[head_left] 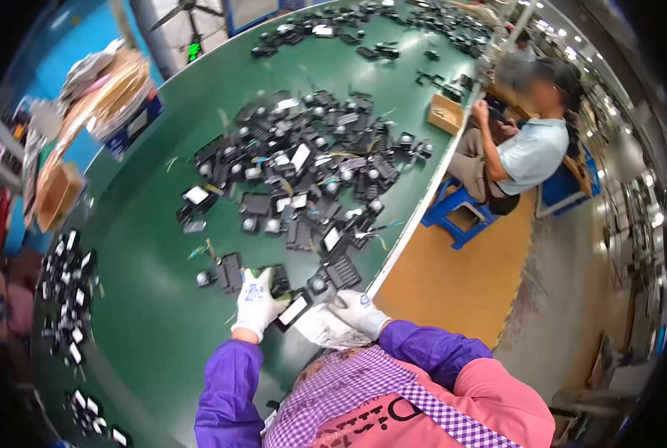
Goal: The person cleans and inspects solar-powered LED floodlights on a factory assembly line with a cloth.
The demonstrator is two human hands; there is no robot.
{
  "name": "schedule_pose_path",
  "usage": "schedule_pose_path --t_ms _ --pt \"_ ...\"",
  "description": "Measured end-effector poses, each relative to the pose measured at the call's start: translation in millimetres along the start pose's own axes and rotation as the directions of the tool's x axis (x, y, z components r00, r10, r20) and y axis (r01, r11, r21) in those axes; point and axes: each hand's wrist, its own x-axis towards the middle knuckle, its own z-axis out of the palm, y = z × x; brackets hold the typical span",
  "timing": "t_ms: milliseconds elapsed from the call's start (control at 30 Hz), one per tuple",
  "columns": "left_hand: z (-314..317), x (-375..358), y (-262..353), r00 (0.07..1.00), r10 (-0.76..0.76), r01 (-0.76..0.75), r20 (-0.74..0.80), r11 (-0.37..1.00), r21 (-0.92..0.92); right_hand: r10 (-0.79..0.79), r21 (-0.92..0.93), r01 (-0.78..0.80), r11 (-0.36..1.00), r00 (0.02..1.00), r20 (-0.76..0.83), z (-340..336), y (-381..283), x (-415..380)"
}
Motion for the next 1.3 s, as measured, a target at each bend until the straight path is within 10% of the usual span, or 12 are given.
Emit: schedule_pose_path --t_ms 233,300,433,500,567,767,967,1067,1133,1167,1233,1300 --pt "8 -57 -7 0.963 0.031 0.044 0.268 0.962 -0.268 0.003 0.111 0.017 0.994 0.984 -0.176 7 5 -7" --pt "21 -70 -14 0.998 0.038 -0.011 0.056 0.905 -0.425 -0.011 0.262 0.095 0.96 0.952 -0.307 26 36 1" --pt "18 -95 -20 0.906 -0.232 0.254 0.354 -0.372 -0.893 0.141 0.656 -0.002 0.755 0.977 -0.159 -12 -1 -9" --pt "32 -103 -27 0.913 -0.206 0.223 0.352 -0.469 -0.854 0.156 0.537 0.042 0.843 0.935 -0.318 -9 6 -6" --pt "57 -104 -39 0.915 -0.177 0.252 0.363 -0.452 -0.856 -0.002 0.178 0.093 0.98 0.891 -0.454 -20 -1 -8" --pt "47 -101 10 0.937 -0.153 0.322 0.313 0.041 -0.946 0.03 0.281 0.094 0.955 0.912 -0.409 -28 -36 -8" --pt "-10 -140 46 0.9 -0.148 0.372 0.41 -0.229 -0.9 0.084 0.255 -0.008 0.967 0.954 -0.287 -30 -21 6" --pt "-45 -173 47 0.792 -0.394 0.441 0.467 -0.16 -0.883 -0.297 0.098 0.281 0.955 0.925 0.238 -6 -10 21" --pt "-64 -191 46 0.749 -0.554 0.37 0.362 -0.103 -0.923 -0.049 0.426 -0.555 0.715 0.567 0.822 -2 -80 -5" --pt "-74 -198 43 0.723 -0.615 0.345 0.313 -0.071 -0.936 -0.314 0.138 0.312 0.94 0.634 0.707 25 -80 3" --pt "-86 -208 37 0.701 -0.698 0.193 0.146 -0.011 -0.981 -0.38 -0.002 0.667 0.745 0.428 0.82 69 -114 5" --pt "-96 -213 34 0.704 -0.71 0.132 -0.018 0.156 -0.979 -0.447 -0.044 0.698 0.715 0.505 0.739 123 -104 7"
